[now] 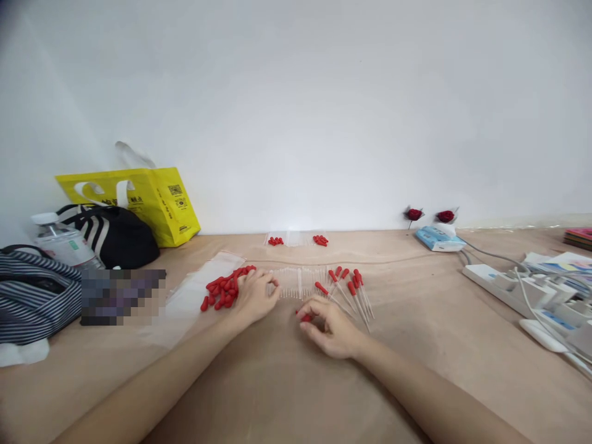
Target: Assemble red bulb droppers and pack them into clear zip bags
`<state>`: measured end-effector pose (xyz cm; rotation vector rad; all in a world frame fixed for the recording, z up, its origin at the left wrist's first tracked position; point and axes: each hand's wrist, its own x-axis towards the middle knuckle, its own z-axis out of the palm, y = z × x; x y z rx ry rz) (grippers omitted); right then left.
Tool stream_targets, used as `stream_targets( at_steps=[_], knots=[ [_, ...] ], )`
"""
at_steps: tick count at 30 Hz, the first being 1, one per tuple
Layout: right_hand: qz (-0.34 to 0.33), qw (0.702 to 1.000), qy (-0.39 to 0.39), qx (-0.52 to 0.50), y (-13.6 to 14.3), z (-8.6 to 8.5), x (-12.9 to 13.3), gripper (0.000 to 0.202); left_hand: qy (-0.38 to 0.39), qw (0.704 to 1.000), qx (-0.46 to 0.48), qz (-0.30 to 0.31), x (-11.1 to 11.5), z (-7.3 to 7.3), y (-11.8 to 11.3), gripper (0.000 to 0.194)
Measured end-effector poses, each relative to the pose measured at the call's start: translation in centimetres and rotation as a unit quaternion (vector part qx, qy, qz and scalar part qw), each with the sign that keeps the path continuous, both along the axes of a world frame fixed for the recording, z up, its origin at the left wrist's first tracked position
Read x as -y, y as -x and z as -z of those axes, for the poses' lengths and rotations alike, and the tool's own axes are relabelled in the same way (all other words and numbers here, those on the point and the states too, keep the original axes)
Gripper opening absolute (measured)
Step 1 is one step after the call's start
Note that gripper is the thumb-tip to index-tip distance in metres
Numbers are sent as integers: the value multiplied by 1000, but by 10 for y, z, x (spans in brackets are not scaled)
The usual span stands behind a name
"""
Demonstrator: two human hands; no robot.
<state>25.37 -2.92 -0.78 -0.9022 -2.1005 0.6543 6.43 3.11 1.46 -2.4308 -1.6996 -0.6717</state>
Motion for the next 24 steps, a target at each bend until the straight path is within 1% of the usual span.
stream_targets(
  at_steps=[2, 4, 6, 8, 10, 12, 19, 22, 24],
  knots=[
    [-24, 999, -30, 30, 0, -2, 5, 8, 13, 1000, -13, -10, -11, -4, -20, 14],
    [-35, 996, -58, 60, -2, -2, 5, 12, 28, 999, -28, -28, -22, -5, -39, 23],
    [-20, 993, -75, 85, -3, 0, 2, 17, 42, 997, -43, -49, -30, -5, -53, 31],
    [18, 991, -84, 99, -3, 3, 0, 17, 61, 994, -55, -72, -37, -4, -63, 34],
    [58, 988, -88, 109, -2, 6, -2, 14, 83, 990, -65, -94, -41, -4, -68, 32],
    [84, 985, -87, 122, -2, 9, -2, 13, 104, 986, -72, -108, -43, -5, -72, 29],
    [125, 976, -92, 154, 2, 11, -3, 10, 145, 978, -82, -123, -48, -7, -85, 20],
    [127, 974, -103, 158, 2, 11, -2, 8, 140, 981, -80, -111, -48, -13, -87, 17],
    [128, 973, -109, 159, 1, 12, -2, 8, 121, 987, -73, -79, -41, -21, -80, 16]
  ],
)
